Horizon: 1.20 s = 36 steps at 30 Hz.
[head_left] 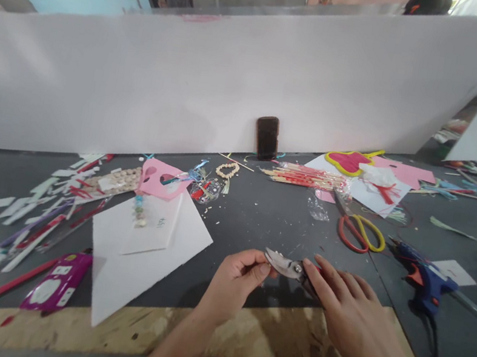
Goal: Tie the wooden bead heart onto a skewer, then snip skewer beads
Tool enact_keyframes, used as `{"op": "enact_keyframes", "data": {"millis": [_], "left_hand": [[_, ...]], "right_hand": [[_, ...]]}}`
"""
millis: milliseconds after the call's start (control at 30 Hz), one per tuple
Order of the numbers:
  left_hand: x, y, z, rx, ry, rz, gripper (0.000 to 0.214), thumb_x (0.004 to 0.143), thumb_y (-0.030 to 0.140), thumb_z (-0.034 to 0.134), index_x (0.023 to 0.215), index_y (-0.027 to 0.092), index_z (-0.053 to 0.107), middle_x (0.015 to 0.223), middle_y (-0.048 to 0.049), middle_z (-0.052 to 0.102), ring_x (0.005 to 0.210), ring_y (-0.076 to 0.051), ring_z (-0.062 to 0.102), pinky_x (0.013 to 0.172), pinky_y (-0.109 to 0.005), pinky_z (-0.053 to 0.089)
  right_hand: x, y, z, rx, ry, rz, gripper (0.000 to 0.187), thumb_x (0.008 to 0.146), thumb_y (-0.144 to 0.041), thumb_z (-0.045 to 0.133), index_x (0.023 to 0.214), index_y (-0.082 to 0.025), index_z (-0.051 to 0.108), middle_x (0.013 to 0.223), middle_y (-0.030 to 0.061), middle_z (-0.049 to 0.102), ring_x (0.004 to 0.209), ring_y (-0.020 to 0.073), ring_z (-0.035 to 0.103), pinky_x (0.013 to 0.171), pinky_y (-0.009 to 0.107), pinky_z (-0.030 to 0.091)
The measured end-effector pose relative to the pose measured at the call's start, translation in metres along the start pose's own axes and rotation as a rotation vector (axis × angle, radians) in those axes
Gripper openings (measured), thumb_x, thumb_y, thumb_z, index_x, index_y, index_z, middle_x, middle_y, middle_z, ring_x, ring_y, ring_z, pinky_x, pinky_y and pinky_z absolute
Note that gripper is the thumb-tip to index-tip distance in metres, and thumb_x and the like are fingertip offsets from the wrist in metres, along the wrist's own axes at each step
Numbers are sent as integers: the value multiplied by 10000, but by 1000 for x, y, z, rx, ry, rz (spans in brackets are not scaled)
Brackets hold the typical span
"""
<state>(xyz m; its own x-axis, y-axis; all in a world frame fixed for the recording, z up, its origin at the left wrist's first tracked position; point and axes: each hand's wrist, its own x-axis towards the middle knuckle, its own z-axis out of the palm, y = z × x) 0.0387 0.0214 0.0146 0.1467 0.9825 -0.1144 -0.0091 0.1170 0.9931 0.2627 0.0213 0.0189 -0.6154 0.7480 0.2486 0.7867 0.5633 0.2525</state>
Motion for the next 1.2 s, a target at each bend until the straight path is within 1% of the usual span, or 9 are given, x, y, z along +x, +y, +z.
{"op": "enact_keyframes", "data": {"millis": [167,267,433,533,600,667,767,933,1200], "left_hand": [[-1,1,2,31,23,-6,284,831,398,529,793,154,669,724,-26,609,614,-111,429,587,-219,352],[-1,-1,3,70,53,-2,290,827,404,528,773,156,667,657,-10,565,580,-107,393,547,-218,317],[-1,-2,5,60,58,-3,302,825,414,526,752,155,664,640,-8,558,566,-102,392,538,-221,320],[-2,-1,5,6,63,-21,293,813,420,548,792,153,666,693,-30,613,581,-104,432,555,-220,358],[-2,0,5,-50,66,-39,294,806,422,564,844,149,668,752,-51,648,600,-105,463,581,-222,387],[-2,-1,6,-105,69,-49,294,794,419,589,875,148,670,767,-56,657,597,-97,467,586,-217,393],[-1,-3,6,-151,79,-42,282,766,404,635,874,147,676,763,-49,651,585,-84,461,576,-207,386],[1,-8,6,-167,86,-54,316,792,434,603,873,139,683,698,-40,634,566,-85,466,566,-211,386],[0,-9,7,-226,95,-79,331,786,451,602,849,130,653,680,-26,610,527,-69,423,524,-202,347]], "right_hand": [[3,1,-6,-30,-4,-12,650,697,43,406,1290,-212,479,1322,139,517,1025,290,575,845,486,441],[3,1,-9,-33,1,-21,669,681,54,385,1285,-220,478,1308,128,532,1001,275,590,858,502,433],[0,0,-8,8,8,-11,712,664,39,374,1324,-222,431,1064,86,654,816,233,627,679,380,493],[-3,2,-2,100,-1,42,744,678,36,352,1367,-247,371,935,55,665,725,195,639,650,326,500],[-4,3,2,215,-17,114,694,748,-7,352,1400,-241,307,986,58,660,749,181,649,651,295,511],[-4,4,5,323,-24,174,590,845,-113,368,1416,-219,261,1123,83,628,894,188,644,697,284,525],[-4,2,7,378,-25,202,497,906,-253,384,1396,-224,303,1290,91,538,1093,206,568,817,317,516],[-5,-6,13,300,-11,165,461,888,-246,413,1350,-239,400,1351,91,480,1100,239,541,839,388,500],[-10,-9,20,133,-9,76,649,735,-47,452,1358,-215,389,1405,125,408,1096,267,518,839,421,463]]}}
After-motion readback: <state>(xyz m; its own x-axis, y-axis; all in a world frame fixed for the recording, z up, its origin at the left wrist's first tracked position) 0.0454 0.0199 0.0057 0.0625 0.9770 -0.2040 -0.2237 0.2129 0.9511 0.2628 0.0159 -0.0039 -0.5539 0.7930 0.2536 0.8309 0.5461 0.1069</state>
